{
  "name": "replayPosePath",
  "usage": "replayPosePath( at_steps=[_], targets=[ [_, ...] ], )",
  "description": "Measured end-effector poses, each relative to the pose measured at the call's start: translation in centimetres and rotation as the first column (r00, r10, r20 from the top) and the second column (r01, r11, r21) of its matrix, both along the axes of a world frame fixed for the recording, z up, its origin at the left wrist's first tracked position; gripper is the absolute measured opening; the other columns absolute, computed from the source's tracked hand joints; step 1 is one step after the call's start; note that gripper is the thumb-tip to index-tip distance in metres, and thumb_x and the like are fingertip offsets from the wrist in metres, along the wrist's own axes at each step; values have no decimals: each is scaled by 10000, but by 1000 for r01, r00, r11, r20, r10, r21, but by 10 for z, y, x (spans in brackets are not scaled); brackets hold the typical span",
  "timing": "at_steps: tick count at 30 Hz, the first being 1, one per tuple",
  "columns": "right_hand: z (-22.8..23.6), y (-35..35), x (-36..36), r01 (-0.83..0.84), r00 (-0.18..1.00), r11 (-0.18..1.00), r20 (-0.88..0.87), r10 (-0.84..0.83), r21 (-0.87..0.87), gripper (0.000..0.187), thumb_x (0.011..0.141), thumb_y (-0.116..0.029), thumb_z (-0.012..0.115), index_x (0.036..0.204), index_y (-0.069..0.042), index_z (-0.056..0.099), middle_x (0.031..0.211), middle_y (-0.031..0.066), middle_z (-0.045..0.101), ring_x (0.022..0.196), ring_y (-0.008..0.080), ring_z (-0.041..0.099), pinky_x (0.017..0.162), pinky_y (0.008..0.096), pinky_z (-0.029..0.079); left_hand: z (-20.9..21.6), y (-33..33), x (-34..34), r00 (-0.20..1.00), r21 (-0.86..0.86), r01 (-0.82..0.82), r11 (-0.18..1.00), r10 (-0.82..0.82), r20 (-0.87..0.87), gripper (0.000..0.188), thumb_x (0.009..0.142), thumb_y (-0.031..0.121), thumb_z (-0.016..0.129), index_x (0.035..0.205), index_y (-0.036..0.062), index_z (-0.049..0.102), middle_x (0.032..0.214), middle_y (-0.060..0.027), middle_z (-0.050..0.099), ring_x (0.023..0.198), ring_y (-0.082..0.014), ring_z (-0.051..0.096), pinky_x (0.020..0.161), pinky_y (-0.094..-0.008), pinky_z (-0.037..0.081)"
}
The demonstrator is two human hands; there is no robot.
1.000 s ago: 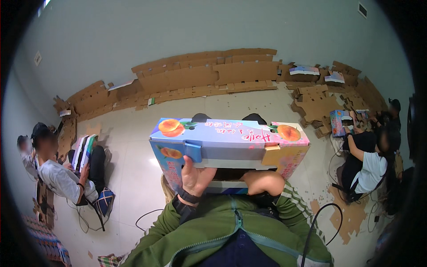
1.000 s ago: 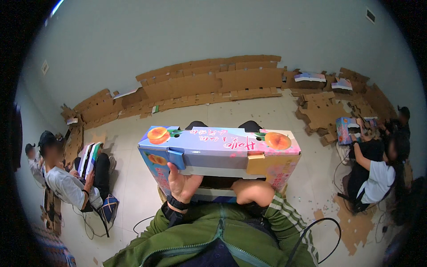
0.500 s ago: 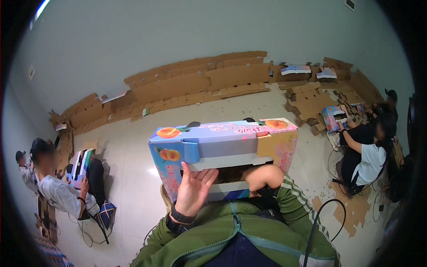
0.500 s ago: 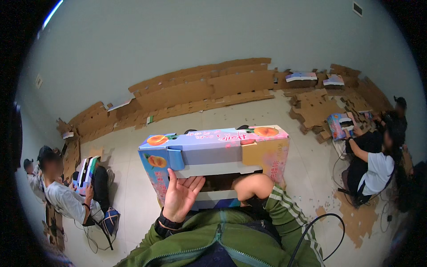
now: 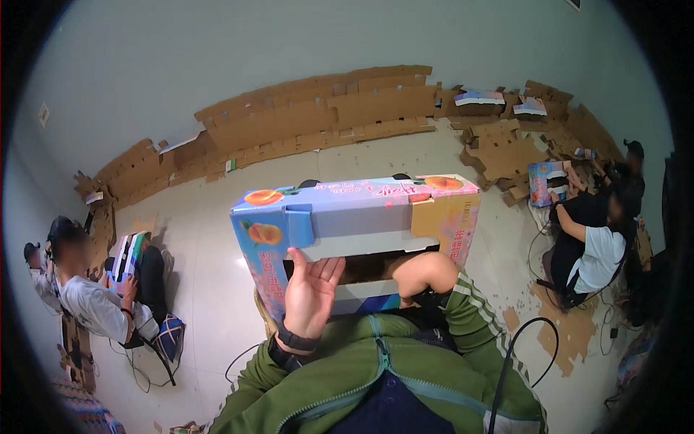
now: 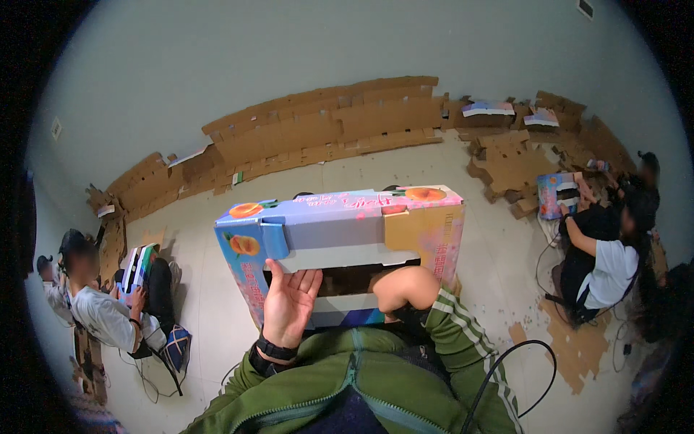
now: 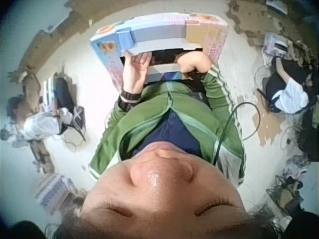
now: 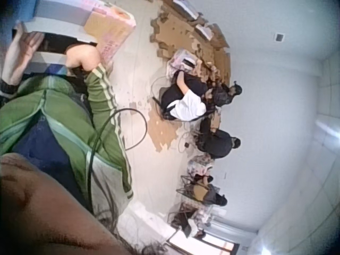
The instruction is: Assemble a cardboard fruit box by folding and tucking the precut tabs.
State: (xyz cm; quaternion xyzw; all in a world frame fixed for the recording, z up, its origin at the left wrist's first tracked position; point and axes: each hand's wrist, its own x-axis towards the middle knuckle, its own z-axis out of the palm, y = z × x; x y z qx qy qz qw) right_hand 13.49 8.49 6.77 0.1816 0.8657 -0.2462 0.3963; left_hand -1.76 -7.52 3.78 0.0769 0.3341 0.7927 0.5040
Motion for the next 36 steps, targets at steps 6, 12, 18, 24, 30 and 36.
replayPosePath(
  at_steps=[6, 12, 18, 24, 30, 36],
  targets=[
    [-9, 2, -3, -5, 1000, 998, 9, 5, -65, 352, 742, -263, 757, 953, 17, 735, 904, 192, 720, 805, 324, 686, 714, 397, 529, 11, -11, -23, 969, 64, 246, 967, -247, 12, 701, 1025, 517, 403, 1395, -77, 373, 1460, -259, 420, 1372, -347, 422, 1127, -445, 363],
    [-15, 10, -1, -29, 999, 995, 26, 31, -98, 390, 687, -258, 785, 964, 12, 734, 902, 205, 713, 789, 335, 674, 704, 401, 520, -2, -13, -5, 999, 32, -11, 999, 12, -31, 473, 1066, 315, 405, 1270, -107, 462, 1328, -309, 529, 1301, -390, 498, 1099, -466, 427],
    [-20, 17, -5, -21, 999, 991, -36, 17, -131, 421, 675, -184, 827, 1014, 34, 707, 936, 177, 727, 858, 289, 688, 748, 375, 514, -15, -20, 8, 987, 127, -160, 979, 158, 25, 378, 1049, 211, 431, 1273, -90, 477, 1411, -258, 484, 1348, -368, 451, 1169, -472, 355],
    [-13, 14, -3, -1, 999, 994, -48, -4, -112, 430, 661, -176, 817, 1009, 48, 699, 942, 190, 722, 854, 319, 686, 743, 384, 517, -18, -12, 5, 976, 132, -209, 969, 198, 92, 358, 1016, 147, 484, 1282, -94, 483, 1379, -222, 510, 1342, -340, 451, 1183, -464, 333],
    [-10, 10, -2, 21, 999, 997, -35, -23, -70, 374, 649, -171, 798, 936, 53, 716, 909, 218, 708, 809, 367, 671, 712, 416, 521, -21, -10, -1, 949, 208, -208, 956, 146, 279, 363, 941, 40, 546, 1265, -113, 487, 1380, -220, 493, 1355, -324, 423, 1209, -461, 286],
    [-11, 10, 0, 33, 995, 996, -87, -40, -80, 301, 675, -170, 787, 876, 48, 734, 871, 204, 713, 782, 360, 672, 706, 424, 524, -18, -7, -2, 955, 316, -166, 934, 72, 288, 472, 910, 1, 538, 1353, -101, 415, 1431, -210, 441, 1398, -316, 362, 1240, -440, 212]
  ],
)
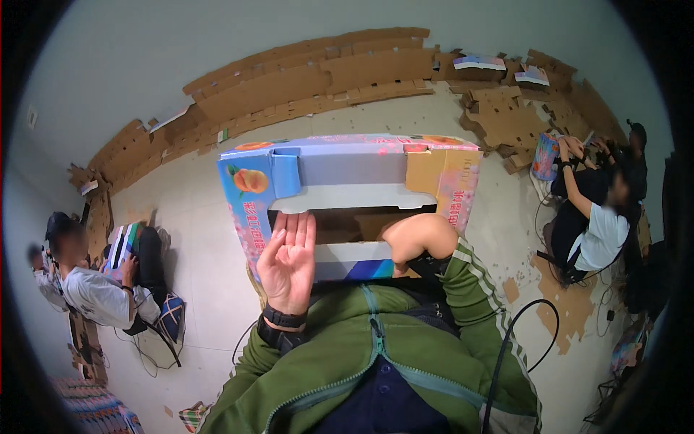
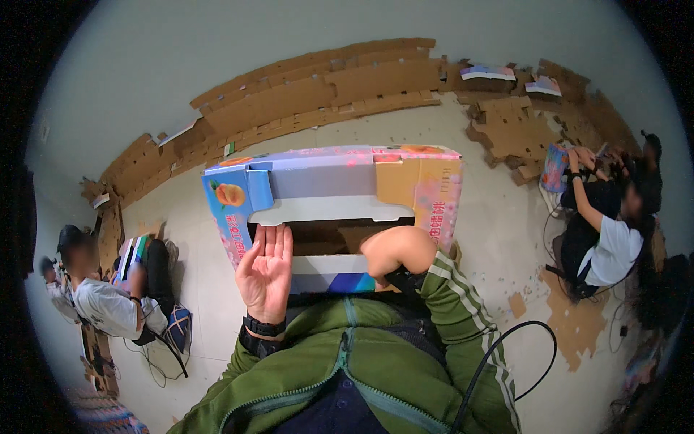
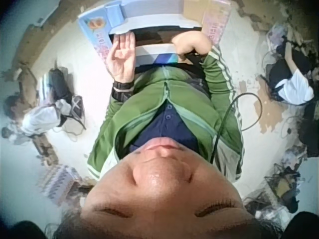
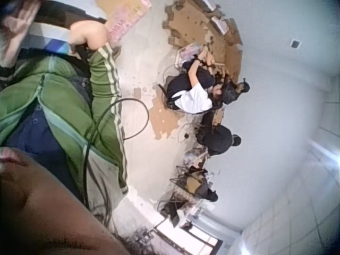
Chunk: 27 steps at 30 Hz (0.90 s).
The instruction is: Assemble a cardboard fruit box by folding and tucking the precut tabs.
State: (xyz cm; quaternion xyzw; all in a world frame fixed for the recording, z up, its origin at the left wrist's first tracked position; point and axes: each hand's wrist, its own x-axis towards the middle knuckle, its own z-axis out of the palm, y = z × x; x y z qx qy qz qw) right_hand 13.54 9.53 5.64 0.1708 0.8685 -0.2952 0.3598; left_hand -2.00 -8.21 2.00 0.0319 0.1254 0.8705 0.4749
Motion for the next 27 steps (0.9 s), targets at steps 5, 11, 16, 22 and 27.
replayPosePath(
  at_steps=[5, 11, 16, 22, 27],
  targets=[
    [3, 0, 1, 40, 999, 999, 8, -40, -27, 262, 702, -144, 769, 883, 42, 737, 890, 195, 718, 785, 341, 680, 704, 420, 524, 4, 0, -4, 997, 122, 76, 990, -77, 6, 590, 860, 3, 564, 1398, -94, 342, 1470, -203, 380, 1452, -306, 261, 1255, -453, 132],
    [9, -2, 1, 37, 999, 999, 24, -37, -17, 269, 706, -136, 729, 914, 35, 738, 902, 195, 720, 771, 340, 676, 687, 432, 517, 1, -1, -7, 991, 93, 100, 991, -90, -101, 584, 834, 45, 593, 1385, 1, 407, 1453, -128, 415, 1389, -252, 332, 1152, -411, 270],
    [1, 1, 5, 38, 999, 998, 19, -37, -40, 293, 682, -146, 659, 890, 50, 725, 887, 212, 709, 752, 356, 664, 673, 443, 519, -3, 9, -17, 966, 106, 122, 987, -93, -240, 391, 870, 111, 590, 1252, 67, 522, 1320, -47, 530, 1201, -208, 465, 968, -376, 361],
    [-29, -1, 3, 79, 976, 994, -206, -62, 75, 305, 627, -126, 643, 845, 83, 687, 842, 240, 691, 715, 370, 654, 641, 444, 520, -2, 11, -17, 964, 8, 71, 997, -66, -257, 306, 966, 105, 519, 1261, 27, 535, 1373, -76, 543, 1320, -245, 442, 1141, -418, 302],
    [-42, 2, 6, 56, 979, 996, -198, -42, 66, 297, 617, -86, 597, 842, 90, 678, 835, 252, 684, 696, 378, 657, 618, 449, 518, -5, 15, -13, 969, 180, 100, 979, -55, -243, 380, 989, 151, 515, 1350, 35, 498, 1420, -83, 532, 1362, -227, 426, 1186, -427, 260]
  ],
)
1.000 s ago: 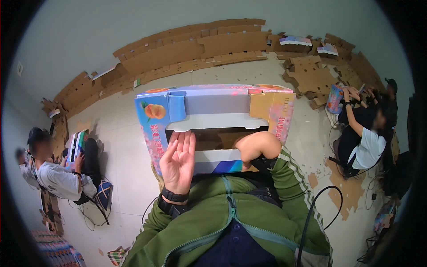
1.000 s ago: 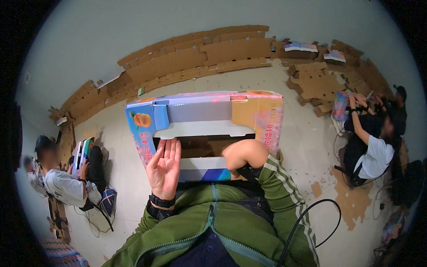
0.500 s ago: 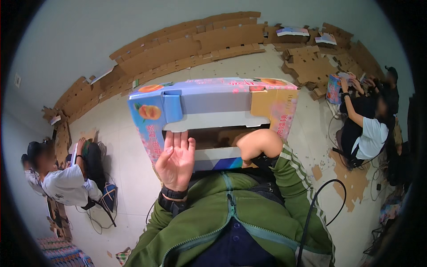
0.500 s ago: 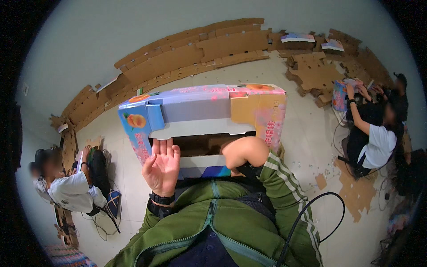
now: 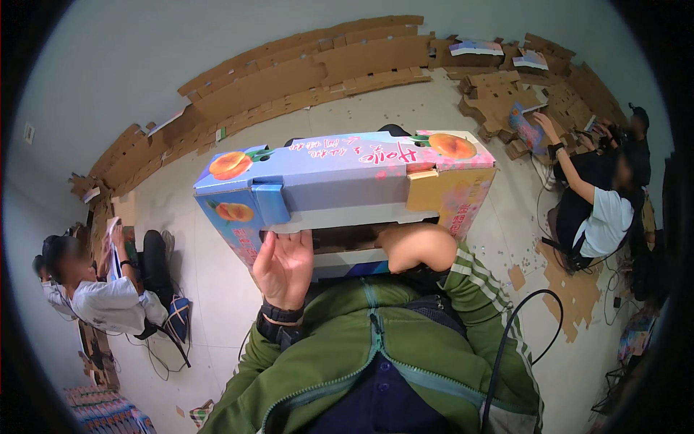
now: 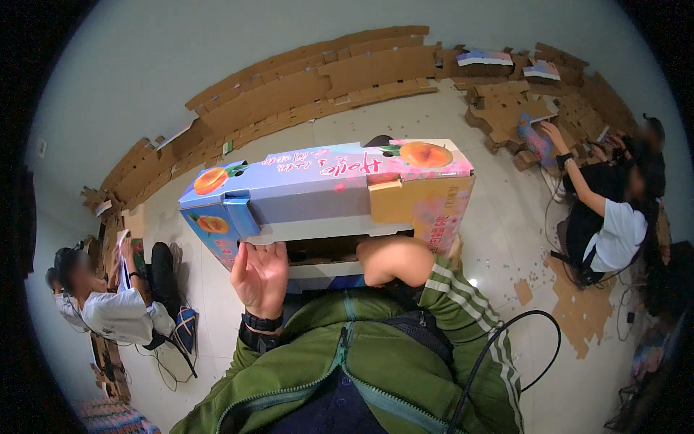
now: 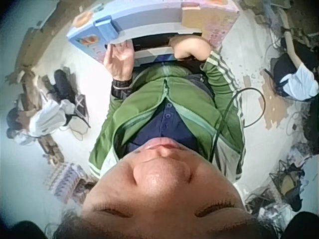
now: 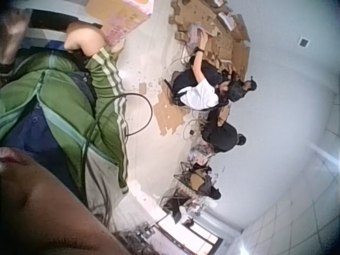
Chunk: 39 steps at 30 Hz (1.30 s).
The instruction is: Assemble a cardboard fruit box by folding and tucking the precut tabs.
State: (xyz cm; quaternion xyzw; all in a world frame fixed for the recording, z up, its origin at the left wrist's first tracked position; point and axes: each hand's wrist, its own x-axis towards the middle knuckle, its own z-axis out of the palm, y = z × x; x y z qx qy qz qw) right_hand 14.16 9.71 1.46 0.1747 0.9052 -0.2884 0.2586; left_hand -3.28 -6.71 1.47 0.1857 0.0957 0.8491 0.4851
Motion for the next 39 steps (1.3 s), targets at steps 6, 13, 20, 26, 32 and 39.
replayPosePath(
  at_steps=[6, 13, 20, 26, 32, 39],
  targets=[
    [-1, -5, 4, 107, 992, 994, -60, -109, -29, 257, 629, -67, 575, 807, 95, 664, 808, 271, 672, 727, 388, 668, 620, 465, 512, -2, 4, -4, 1000, -24, -31, 999, 31, -6, 424, 969, 199, 566, 1368, 65, 513, 1397, -56, 557, 1339, -209, 452, 1169, -410, 272],
    [13, -9, 6, 67, 996, 998, 64, -68, 7, 567, 677, -43, 544, 1236, 0, 624, 1064, 204, 691, 939, 361, 670, 778, 412, 534, -2, 8, -7, 999, -68, -21, 997, 19, -30, 596, 922, 356, 657, 1445, 152, 456, 1468, -36, 480, 1393, -258, 375, 1185, -504, 199],
    [9, -10, 8, 118, 992, 993, 47, -119, 13, 555, 687, -65, 569, 1234, -10, 642, 1075, 196, 698, 999, 337, 662, 852, 369, 521, -6, 10, -9, 999, -99, -45, 994, 42, -33, 610, 911, 363, 683, 1445, 170, 460, 1471, -23, 478, 1393, -258, 372, 1192, -509, 178],
    [10, -11, 9, 106, 994, 994, 28, -107, 30, 542, 694, -71, 566, 1227, -19, 649, 1071, 195, 699, 994, 338, 663, 851, 372, 522, -12, 11, -11, 999, -111, -44, 993, 46, 21, 652, 877, 336, 729, 1445, 172, 456, 1468, -9, 481, 1393, -256, 371, 1202, -515, 172],
    [4, -11, 11, 123, 992, 992, -9, -123, 8, 535, 681, -59, 561, 1206, -17, 655, 1008, 211, 701, 930, 348, 674, 790, 387, 531, -12, 10, -11, 998, -125, -57, 990, 57, -6, 671, 873, 346, 730, 1445, 142, 444, 1459, -36, 486, 1388, -259, 379, 1200, -509, 194],
    [-5, -8, 9, 100, 995, 995, -23, -99, 29, 510, 666, -60, 550, 1159, 1, 667, 934, 221, 702, 848, 362, 677, 721, 403, 533, -19, 13, -11, 990, -164, -128, 978, 117, -74, 720, 875, 424, 708, 1455, 111, 418, 1477, -43, 458, 1393, -254, 365, 1193, -490, 223]
  ],
)
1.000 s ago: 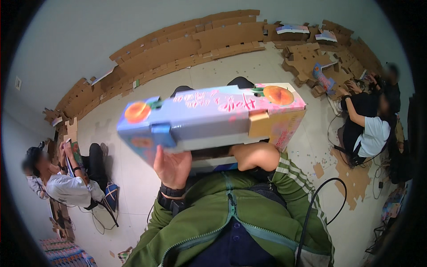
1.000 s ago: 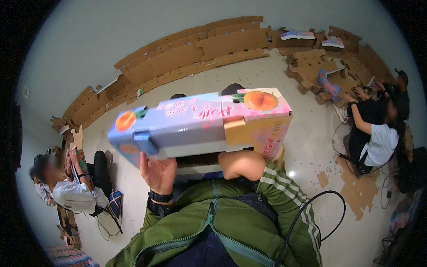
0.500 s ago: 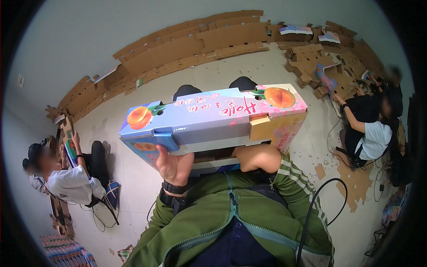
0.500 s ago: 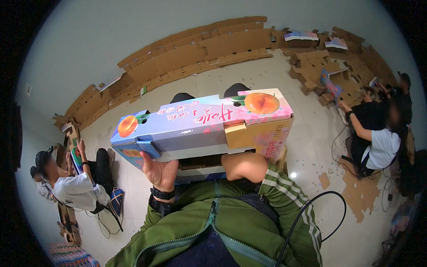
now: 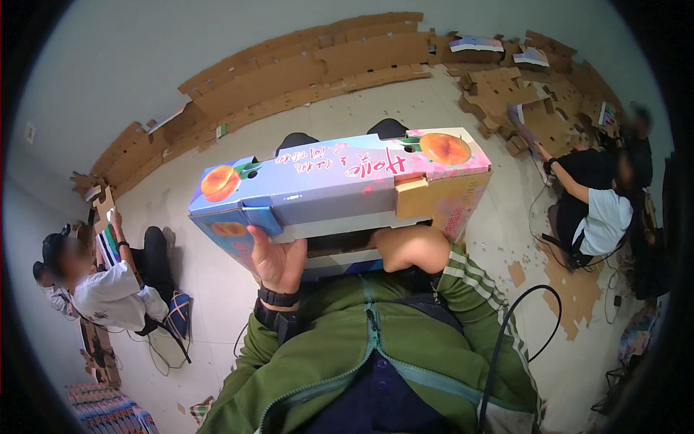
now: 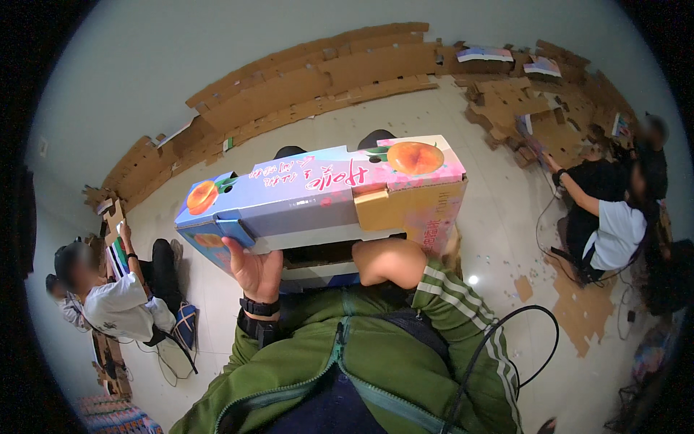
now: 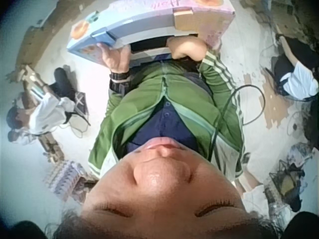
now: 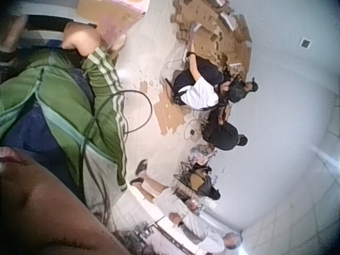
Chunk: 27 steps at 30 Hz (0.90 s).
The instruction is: Assemble a cardboard fruit box by folding and tucking the precut tabs.
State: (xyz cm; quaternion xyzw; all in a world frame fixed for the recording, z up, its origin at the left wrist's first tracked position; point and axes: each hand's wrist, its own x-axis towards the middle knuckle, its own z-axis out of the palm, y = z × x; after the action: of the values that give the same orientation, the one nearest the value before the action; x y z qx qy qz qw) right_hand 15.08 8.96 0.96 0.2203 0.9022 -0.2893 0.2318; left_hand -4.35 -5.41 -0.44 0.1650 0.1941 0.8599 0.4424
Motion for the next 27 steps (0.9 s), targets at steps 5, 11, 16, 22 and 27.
replayPosePath(
  at_steps=[5, 11, 16, 22, 27],
  targets=[
    [10, 0, 1, -30, 994, 999, 101, 31, -12, 372, 692, -105, 568, 1022, -14, 712, 947, 207, 700, 893, 353, 670, 761, 395, 525, 1, 22, 28, 884, 95, 371, 924, -320, -340, 682, 877, 172, 674, 1474, 70, 362, 1491, -96, 418, 1414, -287, 338, 1192, -460, 215],
    [12, -12, 25, 36, 854, 994, -513, -84, -103, 224, 698, -148, 604, 870, -30, 683, 844, 175, 667, 778, 338, 629, 668, 414, 484, 4, 44, 63, 714, -88, 629, 773, -619, -328, 720, 833, -33, 633, 1479, 4, 316, 1479, -149, 401, 1381, -267, 375, 1166, -425, 256],
    [14, -16, 16, 253, 949, 957, -155, -274, -146, 192, 737, -142, 587, 870, -48, 688, 867, 163, 669, 796, 322, 629, 713, 413, 492, 1, 57, 66, 655, -286, 427, 858, -512, -555, 520, 884, 110, 715, 1340, -15, 499, 1260, -90, 575, 1154, -179, 523, 985, -337, 428],
    [17, -14, 7, 71, 994, 996, 88, -67, -44, 211, 799, -161, 528, 858, -83, 716, 890, 151, 679, 840, 304, 645, 759, 399, 500, 1, 58, 68, 638, -310, 364, 878, -478, -604, 423, 897, 132, 716, 1269, -3, 566, 1192, -67, 606, 1077, -156, 545, 925, -316, 448],
    [-7, -16, 32, -4, 927, 1000, -375, 4, 1, 206, 811, -206, 569, 872, -82, 721, 904, 137, 679, 844, 295, 644, 752, 392, 501, -4, 56, 67, 682, -271, 455, 848, -527, -506, 423, 912, 123, 700, 1292, 2, 559, 1227, -56, 592, 1117, -155, 530, 966, -312, 424]
  ],
)
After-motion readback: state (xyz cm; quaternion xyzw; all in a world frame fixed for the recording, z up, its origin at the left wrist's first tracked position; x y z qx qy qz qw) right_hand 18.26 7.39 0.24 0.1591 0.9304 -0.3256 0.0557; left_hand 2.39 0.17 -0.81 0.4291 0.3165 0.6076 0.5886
